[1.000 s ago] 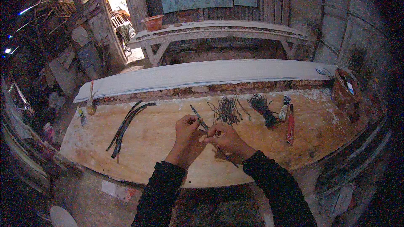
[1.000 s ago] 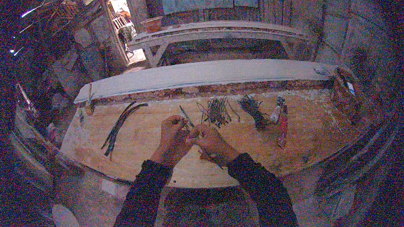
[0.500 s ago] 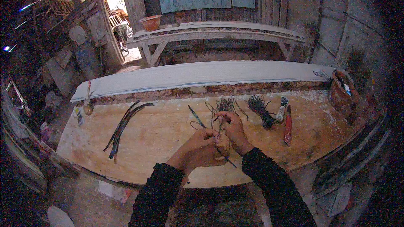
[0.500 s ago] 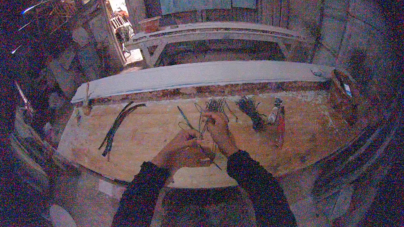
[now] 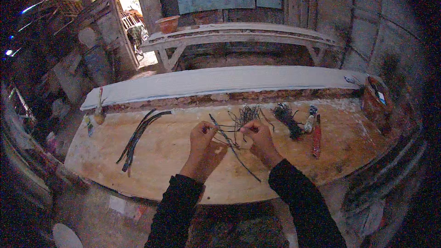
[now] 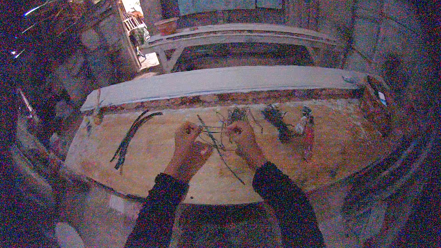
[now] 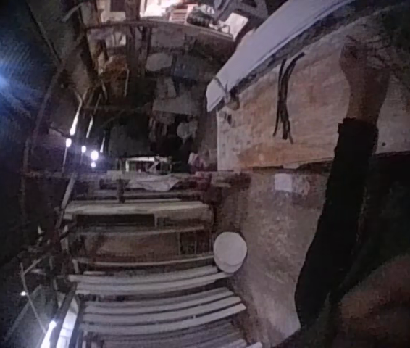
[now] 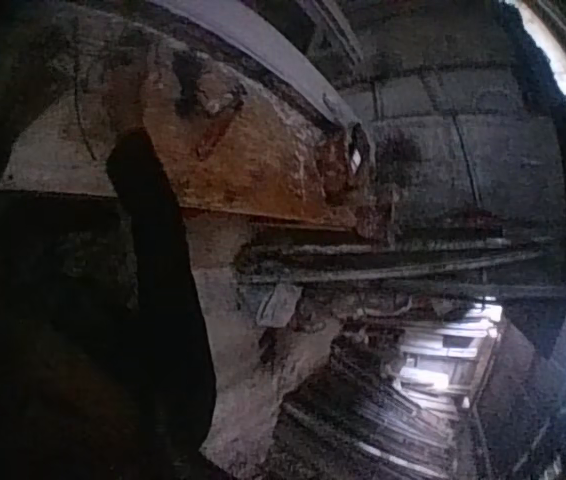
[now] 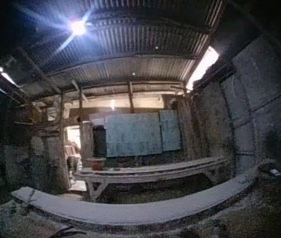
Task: The person weaves thin dark strips by hand on a wooden workbench, repeatedly picking up, aligning, and interlacing the strips. The person occasionally adjusts the bundle and continues the weaving process without using tools.
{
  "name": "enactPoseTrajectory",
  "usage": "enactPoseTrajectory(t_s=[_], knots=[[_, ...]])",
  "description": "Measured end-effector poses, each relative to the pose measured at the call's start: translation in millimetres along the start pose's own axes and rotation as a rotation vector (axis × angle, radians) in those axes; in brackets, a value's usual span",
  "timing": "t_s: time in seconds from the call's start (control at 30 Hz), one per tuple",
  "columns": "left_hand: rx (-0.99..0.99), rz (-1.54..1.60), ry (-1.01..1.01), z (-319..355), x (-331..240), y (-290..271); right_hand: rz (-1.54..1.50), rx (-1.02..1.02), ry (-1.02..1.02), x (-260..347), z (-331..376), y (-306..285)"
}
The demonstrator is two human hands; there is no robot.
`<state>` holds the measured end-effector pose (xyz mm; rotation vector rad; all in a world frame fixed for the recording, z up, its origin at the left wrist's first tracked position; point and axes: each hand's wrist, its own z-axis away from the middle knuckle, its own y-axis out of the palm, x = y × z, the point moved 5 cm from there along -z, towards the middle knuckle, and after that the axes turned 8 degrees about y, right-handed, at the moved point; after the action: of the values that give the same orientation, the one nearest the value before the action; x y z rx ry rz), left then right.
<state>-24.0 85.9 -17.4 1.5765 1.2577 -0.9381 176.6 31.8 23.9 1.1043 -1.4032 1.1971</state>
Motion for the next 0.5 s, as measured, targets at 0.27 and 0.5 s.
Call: enactPoseTrajectory(t_s=[0.27,0.5], knots=[[-0.104,-0.027,-0.010,-2,-4,-2,0.085,0.518,-0.262,19,45,53],[-0.018,0.353,-0.196,12,0,12,0.121,0.468,-0.141,24,43,42]])
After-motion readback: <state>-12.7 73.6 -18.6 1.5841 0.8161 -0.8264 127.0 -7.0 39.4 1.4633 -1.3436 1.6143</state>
